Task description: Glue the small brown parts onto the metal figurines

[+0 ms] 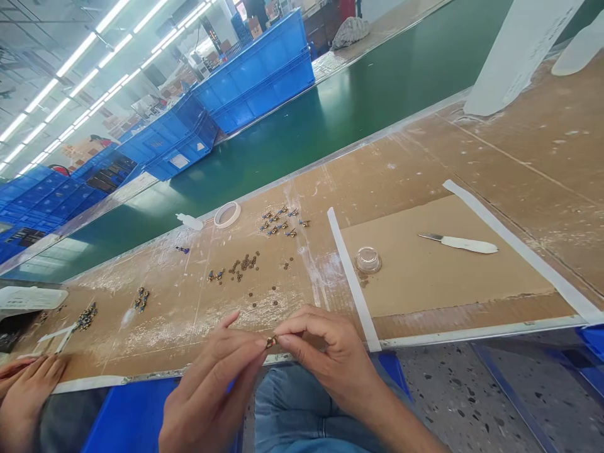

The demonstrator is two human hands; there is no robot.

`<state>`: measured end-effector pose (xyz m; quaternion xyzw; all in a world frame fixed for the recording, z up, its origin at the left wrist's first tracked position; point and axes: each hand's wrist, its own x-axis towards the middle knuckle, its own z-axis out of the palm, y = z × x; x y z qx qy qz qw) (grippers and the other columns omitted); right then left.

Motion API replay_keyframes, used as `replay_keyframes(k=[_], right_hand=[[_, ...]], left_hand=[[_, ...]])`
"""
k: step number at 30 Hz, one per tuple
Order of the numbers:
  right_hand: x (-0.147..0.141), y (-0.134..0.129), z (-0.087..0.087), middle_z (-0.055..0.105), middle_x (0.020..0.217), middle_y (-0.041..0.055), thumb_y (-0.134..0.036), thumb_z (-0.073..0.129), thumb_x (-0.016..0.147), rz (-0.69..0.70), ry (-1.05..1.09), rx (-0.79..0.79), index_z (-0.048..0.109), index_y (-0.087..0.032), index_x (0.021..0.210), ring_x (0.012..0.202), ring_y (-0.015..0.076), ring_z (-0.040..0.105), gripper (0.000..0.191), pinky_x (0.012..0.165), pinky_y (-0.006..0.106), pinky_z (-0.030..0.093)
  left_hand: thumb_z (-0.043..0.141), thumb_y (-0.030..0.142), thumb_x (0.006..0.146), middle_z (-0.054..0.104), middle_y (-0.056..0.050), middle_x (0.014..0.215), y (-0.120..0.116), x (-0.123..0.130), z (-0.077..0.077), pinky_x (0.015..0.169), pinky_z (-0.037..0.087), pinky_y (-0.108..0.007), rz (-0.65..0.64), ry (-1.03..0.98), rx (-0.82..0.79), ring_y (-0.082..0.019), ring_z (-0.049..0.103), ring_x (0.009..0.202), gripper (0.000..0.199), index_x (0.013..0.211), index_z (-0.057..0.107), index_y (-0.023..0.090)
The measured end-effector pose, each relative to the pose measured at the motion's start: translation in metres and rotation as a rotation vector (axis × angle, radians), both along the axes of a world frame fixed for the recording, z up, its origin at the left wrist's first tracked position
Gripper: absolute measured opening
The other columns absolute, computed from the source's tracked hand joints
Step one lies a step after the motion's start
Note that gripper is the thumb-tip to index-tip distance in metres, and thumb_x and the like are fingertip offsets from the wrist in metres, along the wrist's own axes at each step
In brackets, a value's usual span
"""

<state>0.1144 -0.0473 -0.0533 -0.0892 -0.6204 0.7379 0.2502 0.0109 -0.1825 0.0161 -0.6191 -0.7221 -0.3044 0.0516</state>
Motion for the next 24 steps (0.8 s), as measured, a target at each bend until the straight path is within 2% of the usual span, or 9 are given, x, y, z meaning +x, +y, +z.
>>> replay_keyframes(k=[3, 6, 11, 14, 19, 21, 22, 24], right_hand=[[0.0, 0.0, 0.002, 0.066, 0.083, 0.0023, -0.018, 0.059, 0.092, -0.007, 0.008, 0.018, 0.07, -0.017, 0.091, 0.077, 0.0092, 0.063, 0.011, 0.067, 0.019, 0.048], [0.0, 0.0, 0.004, 0.066, 0.082, 0.0008, -0.014, 0.06, 0.09, -0.024, 0.024, 0.062, 0.07, -0.019, 0.093, 0.076, 0.0078, 0.062, 0.011, 0.066, 0.017, 0.048], [0.0, 0.002, 0.008, 0.067, 0.083, 0.0, -0.01, 0.059, 0.089, -0.066, 0.048, 0.157, 0.07, -0.019, 0.095, 0.076, 0.0071, 0.063, 0.015, 0.066, 0.016, 0.048], [0.0, 0.002, 0.008, 0.067, 0.082, 0.0, -0.01, 0.059, 0.089, -0.077, 0.055, 0.175, 0.07, -0.019, 0.093, 0.076, 0.0073, 0.063, 0.014, 0.067, 0.016, 0.048], [-0.001, -0.001, 0.005, 0.065, 0.079, -0.0002, -0.012, 0.058, 0.091, -0.08, 0.02, 0.171, 0.068, -0.016, 0.089, 0.073, 0.0064, 0.06, 0.011, 0.065, 0.016, 0.046], [-0.001, -0.001, 0.007, 0.064, 0.079, -0.0001, -0.012, 0.057, 0.091, -0.077, 0.009, 0.184, 0.068, -0.016, 0.088, 0.072, 0.0065, 0.06, 0.011, 0.065, 0.016, 0.046], [-0.001, 0.0, 0.008, 0.065, 0.079, 0.0, -0.013, 0.057, 0.091, -0.073, 0.008, 0.19, 0.068, -0.016, 0.088, 0.073, 0.0066, 0.06, 0.012, 0.065, 0.016, 0.046], [-0.002, 0.0, 0.012, 0.066, 0.082, -0.0002, -0.014, 0.057, 0.092, -0.073, 0.01, 0.187, 0.069, -0.017, 0.091, 0.076, 0.0068, 0.062, 0.012, 0.067, 0.015, 0.046]], left_hand=[[0.062, 0.0, 0.081, 0.069, 0.003, 0.087, 0.001, 0.002, -0.003, 0.105, 0.047, -0.033, 0.111, -0.23, -0.027, -0.007, 0.066, 0.079, 0.024, 0.097, 0.063, 0.018], [0.065, 0.007, 0.083, 0.071, 0.006, 0.09, -0.003, 0.002, -0.005, 0.098, 0.051, -0.023, 0.234, -0.399, -0.037, -0.008, 0.068, 0.09, 0.021, 0.096, 0.065, 0.023], [0.066, 0.011, 0.083, 0.072, 0.005, 0.089, -0.007, 0.003, -0.007, 0.096, 0.051, -0.021, 0.323, -0.513, -0.082, -0.012, 0.065, 0.107, 0.017, 0.093, 0.069, 0.024], [0.066, 0.011, 0.083, 0.072, 0.005, 0.084, -0.005, 0.005, -0.007, 0.095, 0.051, -0.019, 0.334, -0.548, -0.085, -0.013, 0.064, 0.108, 0.015, 0.091, 0.07, 0.024], [0.066, 0.006, 0.081, 0.071, 0.009, 0.094, -0.001, 0.006, -0.007, 0.099, 0.049, -0.02, 0.255, -0.49, 0.007, -0.003, 0.067, 0.079, 0.025, 0.096, 0.068, 0.026], [0.065, 0.005, 0.081, 0.071, 0.008, 0.094, -0.002, 0.003, -0.01, 0.102, 0.046, -0.021, 0.237, -0.511, 0.028, -0.003, 0.065, 0.078, 0.027, 0.097, 0.069, 0.026], [0.065, 0.005, 0.082, 0.071, 0.006, 0.094, -0.003, 0.002, -0.013, 0.102, 0.046, -0.021, 0.247, -0.58, 0.021, -0.004, 0.066, 0.083, 0.026, 0.096, 0.07, 0.026], [0.065, 0.01, 0.084, 0.07, 0.002, 0.09, -0.005, -0.001, -0.019, 0.093, 0.049, -0.02, 0.293, -0.887, 0.005, -0.007, 0.065, 0.089, 0.018, 0.094, 0.071, 0.023]])
